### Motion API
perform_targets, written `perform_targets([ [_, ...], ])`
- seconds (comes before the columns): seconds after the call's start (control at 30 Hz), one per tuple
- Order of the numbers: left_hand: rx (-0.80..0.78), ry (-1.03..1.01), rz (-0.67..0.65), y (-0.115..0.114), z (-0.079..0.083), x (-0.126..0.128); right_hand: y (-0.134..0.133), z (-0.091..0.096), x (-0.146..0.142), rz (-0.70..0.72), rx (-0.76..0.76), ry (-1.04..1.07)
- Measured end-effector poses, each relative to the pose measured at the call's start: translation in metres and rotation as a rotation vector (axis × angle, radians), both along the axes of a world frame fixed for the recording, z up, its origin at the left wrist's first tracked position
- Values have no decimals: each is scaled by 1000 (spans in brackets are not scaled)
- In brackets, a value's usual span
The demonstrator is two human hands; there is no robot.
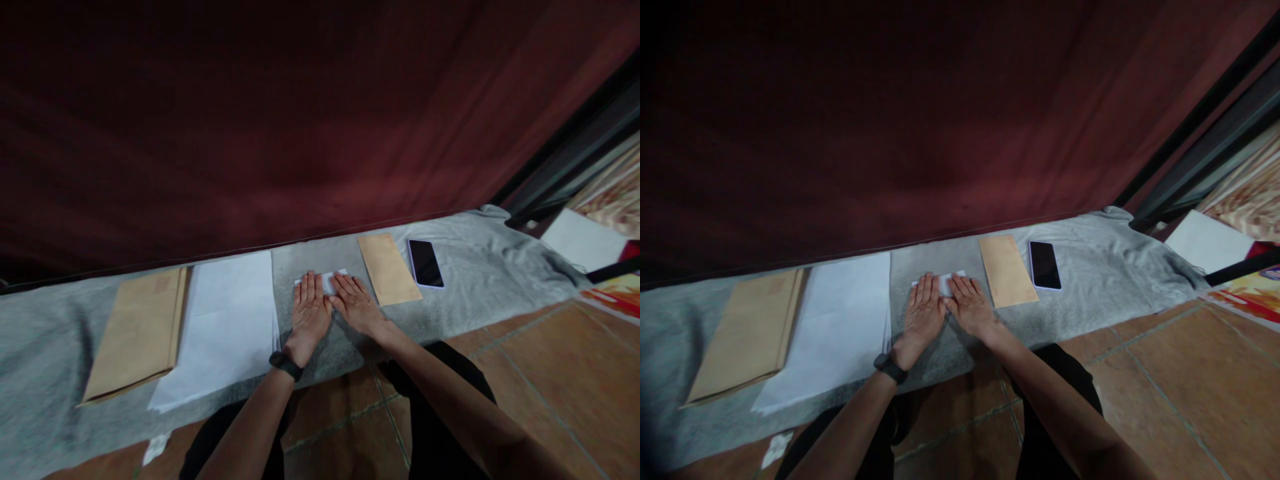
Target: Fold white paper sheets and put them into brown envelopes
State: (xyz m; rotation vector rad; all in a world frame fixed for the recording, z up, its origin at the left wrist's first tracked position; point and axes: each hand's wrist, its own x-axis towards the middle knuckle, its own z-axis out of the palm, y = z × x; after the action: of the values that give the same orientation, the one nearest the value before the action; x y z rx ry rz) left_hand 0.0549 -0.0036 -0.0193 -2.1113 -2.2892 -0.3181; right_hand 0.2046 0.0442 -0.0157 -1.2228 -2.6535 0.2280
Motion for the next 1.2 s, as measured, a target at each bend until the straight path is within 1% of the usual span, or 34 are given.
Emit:
perform_targets([
  [0.23, 2, 9, 11, 1, -2, -1, 10, -1, 0, -117, 7, -20],
  [0.37, -1, 8, 21, 0, -1, -1, 13, -5, -2, -182, 7, -20],
  [0.57, 36, 0, 58, -3, -2, -4, 11, -14, -3, -240, 72, 16],
  [0.7, 49, 0, 95, -5, -1, -6, 6, -14, -5, -283, 95, 29],
  [0.83, 35, 0, 106, -6, 2, -6, 3, -4, -5, -316, 86, 35],
  [0.97, 32, 1, 102, -6, 3, -5, 5, 14, -3, -353, 55, 20],
  [1.07, 39, 11, 104, -6, 3, -5, 7, 27, -2, -395, -18, -16],
  [1.2, 27, 21, 110, -5, 3, -6, 11, 36, -2, -458, -145, -37],
])
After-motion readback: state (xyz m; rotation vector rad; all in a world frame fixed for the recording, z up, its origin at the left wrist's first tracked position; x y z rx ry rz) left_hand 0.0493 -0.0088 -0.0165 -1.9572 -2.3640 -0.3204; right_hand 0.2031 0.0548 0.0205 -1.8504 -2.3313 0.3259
